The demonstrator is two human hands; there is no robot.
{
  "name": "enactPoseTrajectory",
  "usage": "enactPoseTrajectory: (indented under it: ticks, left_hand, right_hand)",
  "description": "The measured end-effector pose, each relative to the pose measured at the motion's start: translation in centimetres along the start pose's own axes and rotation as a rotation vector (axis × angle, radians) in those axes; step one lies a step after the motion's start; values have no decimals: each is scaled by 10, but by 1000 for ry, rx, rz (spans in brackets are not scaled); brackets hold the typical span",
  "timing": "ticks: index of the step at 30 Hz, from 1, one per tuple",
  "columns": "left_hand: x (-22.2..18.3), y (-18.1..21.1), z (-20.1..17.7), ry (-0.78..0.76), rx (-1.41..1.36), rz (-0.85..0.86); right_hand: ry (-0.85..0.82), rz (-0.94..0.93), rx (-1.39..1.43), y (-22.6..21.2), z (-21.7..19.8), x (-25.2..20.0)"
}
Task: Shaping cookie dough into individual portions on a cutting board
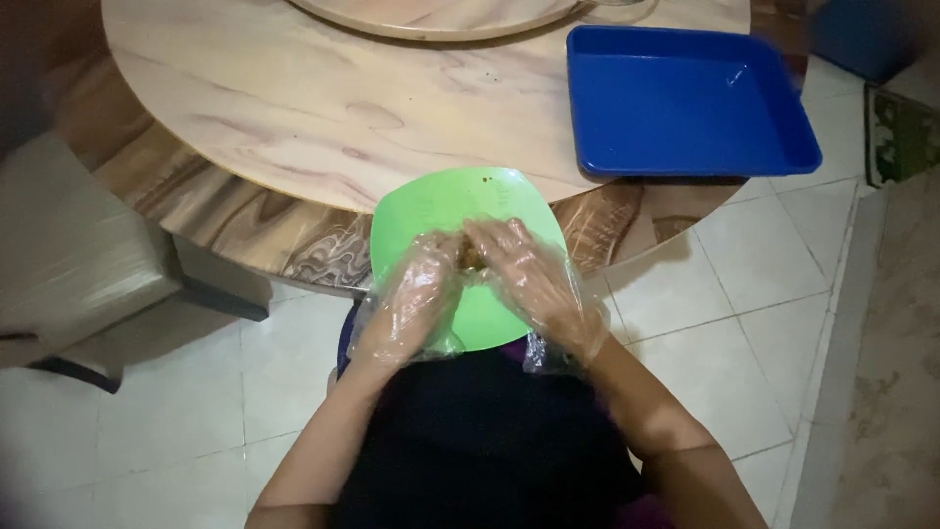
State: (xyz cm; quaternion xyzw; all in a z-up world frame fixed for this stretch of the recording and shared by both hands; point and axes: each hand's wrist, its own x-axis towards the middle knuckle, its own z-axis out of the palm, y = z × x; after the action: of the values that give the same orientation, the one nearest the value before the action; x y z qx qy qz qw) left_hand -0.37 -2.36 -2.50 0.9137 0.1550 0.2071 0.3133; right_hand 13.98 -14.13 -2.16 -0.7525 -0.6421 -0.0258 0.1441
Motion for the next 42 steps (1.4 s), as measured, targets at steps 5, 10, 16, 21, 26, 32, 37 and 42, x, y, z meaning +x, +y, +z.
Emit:
enactPoseTrajectory:
  ticks: [5,10,16,21,26,32,37,42]
  left_hand:
    - [8,-11,32,7,-40,-59]
    - [16,2,20,-42,-78,-329]
    - [12,-2,24,-89,329,-172]
    - [6,-26,46,85,521,-9]
    - [4,-19,42,14,691,-52]
    - [13,23,7,18,342,21]
    - [13,43,-31,-56,-148,95]
    - [16,36,-9,-87,-266,2]
  right_hand:
    - [-71,-31,-56,9,11,9]
    - [123,-120,15,-1,3,16]
    - [188,-107,35,3,12,14]
    - [70,-29,131,-5,-49,5]
    - [12,-26,441,17,-51,-17]
    - [-146,42,836,30,-33,-9]
    - [-204,-62,594,22,-48,9]
    - [-285,-34,474,20,-37,11]
